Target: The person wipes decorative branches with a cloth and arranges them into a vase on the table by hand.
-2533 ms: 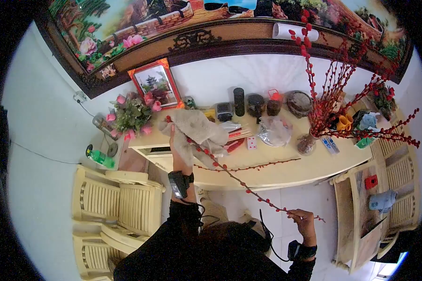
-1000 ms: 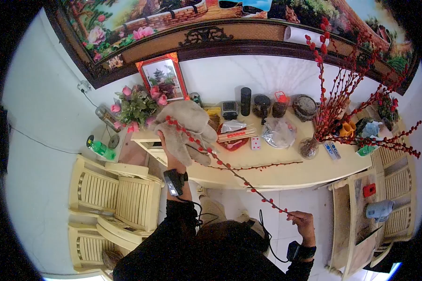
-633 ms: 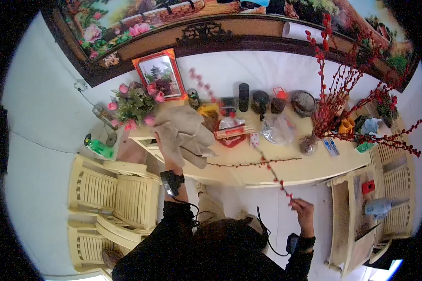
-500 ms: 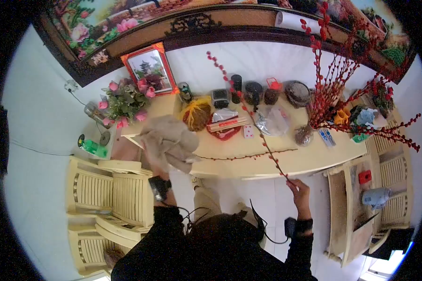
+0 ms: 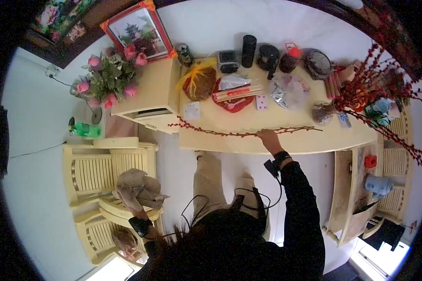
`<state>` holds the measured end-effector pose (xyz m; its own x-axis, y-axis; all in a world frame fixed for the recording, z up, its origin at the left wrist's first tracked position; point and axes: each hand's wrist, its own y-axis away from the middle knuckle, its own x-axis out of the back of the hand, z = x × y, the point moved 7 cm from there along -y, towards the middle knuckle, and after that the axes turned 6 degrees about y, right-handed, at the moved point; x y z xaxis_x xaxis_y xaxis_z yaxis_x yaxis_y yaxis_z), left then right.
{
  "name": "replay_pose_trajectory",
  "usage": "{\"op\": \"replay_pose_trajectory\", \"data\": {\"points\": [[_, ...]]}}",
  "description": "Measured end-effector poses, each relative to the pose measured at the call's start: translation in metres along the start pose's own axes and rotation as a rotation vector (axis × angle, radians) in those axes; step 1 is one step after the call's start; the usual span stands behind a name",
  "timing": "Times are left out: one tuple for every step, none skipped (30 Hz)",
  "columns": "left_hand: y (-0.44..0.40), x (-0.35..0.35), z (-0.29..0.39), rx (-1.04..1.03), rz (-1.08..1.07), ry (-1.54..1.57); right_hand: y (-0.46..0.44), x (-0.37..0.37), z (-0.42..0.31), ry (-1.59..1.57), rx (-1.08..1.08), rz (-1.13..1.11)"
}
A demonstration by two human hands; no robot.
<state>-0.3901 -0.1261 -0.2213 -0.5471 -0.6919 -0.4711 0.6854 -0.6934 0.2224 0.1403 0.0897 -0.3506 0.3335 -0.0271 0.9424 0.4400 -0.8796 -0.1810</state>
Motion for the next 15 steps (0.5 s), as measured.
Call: {"op": "replay_pose_trajectory", "data": {"points": [[-0.003,0.009,0.002,0.004,0.002,-0.007,-0.008,-0.009,-0.003,-0.006,-0.020,-0.072],[-0.007,0.021,0.004,0.003,-0.017,-0.014,-0.013,-0.019,-0.001,-0.010,-0.041,-0.102],[-0.011,0.030,0.004,0.004,-0.053,-0.030,-0.016,-0.029,0.000,-0.011,-0.063,-0.133],[-0.012,0.014,0.011,0.004,-0.101,-0.046,-0.019,-0.039,0.002,-0.011,-0.084,-0.161],[-0.006,0.001,0.015,-0.028,-0.058,-0.147,-0.021,-0.046,0.005,0.001,-0.080,-0.174],[-0.010,0.000,0.016,-0.025,0.012,-0.154,-0.023,-0.052,0.009,0.014,-0.078,-0.184],[-0.014,-0.002,0.018,-0.021,0.083,-0.159,-0.025,-0.059,0.012,0.027,-0.081,-0.193],[-0.025,0.017,0.013,0.020,0.182,-0.070,-0.026,-0.067,0.016,0.046,-0.099,-0.195],[-0.035,0.037,0.007,0.066,0.278,0.018,-0.024,-0.073,0.023,0.068,-0.123,-0.199],[-0.053,0.052,-0.005,0.137,0.214,0.444,-0.020,-0.075,0.029,0.094,-0.150,-0.205],[-0.076,0.073,-0.016,0.211,0.151,0.872,-0.016,-0.078,0.033,0.170,-0.185,-0.221],[-0.083,0.065,-0.015,0.232,0.118,0.918,-0.015,-0.080,0.033,0.249,-0.217,-0.238],[-0.084,0.062,-0.017,0.177,0.118,0.643,-0.015,-0.082,0.034,0.328,-0.245,-0.253],[-0.079,0.041,-0.013,0.114,0.128,0.276,-0.015,-0.081,0.032,0.391,-0.225,-0.228],[-0.078,0.031,-0.015,0.093,0.129,0.168,-0.016,-0.081,0.028,0.450,-0.201,-0.203]]}}
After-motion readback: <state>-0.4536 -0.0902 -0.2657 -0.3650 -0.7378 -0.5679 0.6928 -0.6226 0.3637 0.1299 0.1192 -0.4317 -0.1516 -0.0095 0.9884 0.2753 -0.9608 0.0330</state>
